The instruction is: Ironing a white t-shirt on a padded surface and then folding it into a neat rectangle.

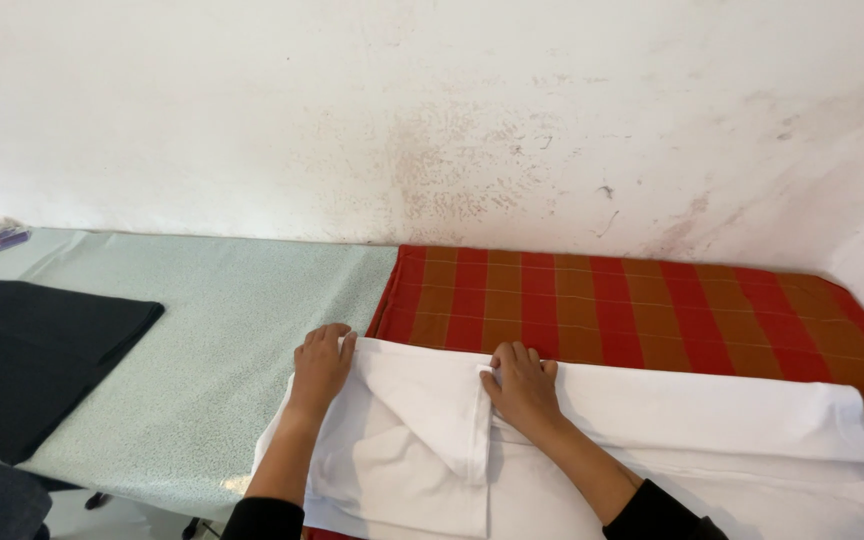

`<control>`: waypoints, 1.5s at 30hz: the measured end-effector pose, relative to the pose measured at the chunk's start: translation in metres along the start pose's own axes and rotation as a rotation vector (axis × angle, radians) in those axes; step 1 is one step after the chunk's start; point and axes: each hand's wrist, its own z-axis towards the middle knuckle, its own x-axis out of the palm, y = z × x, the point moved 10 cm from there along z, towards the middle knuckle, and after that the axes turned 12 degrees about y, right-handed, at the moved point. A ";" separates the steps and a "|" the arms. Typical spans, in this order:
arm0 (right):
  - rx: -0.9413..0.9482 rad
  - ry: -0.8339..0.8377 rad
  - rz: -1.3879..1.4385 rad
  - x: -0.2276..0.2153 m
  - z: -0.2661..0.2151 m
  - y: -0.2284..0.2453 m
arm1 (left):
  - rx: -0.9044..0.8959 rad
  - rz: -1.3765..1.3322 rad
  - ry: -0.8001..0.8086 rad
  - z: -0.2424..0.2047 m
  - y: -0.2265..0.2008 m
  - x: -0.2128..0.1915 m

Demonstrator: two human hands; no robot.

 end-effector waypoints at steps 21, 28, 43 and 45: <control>0.963 -0.019 0.041 -0.084 -0.205 -0.298 | 0.263 0.021 0.156 -0.069 -0.104 0.125; 0.921 -0.422 0.011 -0.102 -0.221 -0.352 | 0.734 0.104 -0.243 -0.163 -0.265 0.092; 0.831 -0.477 -0.067 -0.108 -0.222 -0.341 | 0.723 0.008 0.012 -0.215 -0.335 0.172; 0.930 -0.355 -0.247 -0.099 -0.214 -0.353 | 0.698 0.020 0.161 -0.213 -0.335 0.178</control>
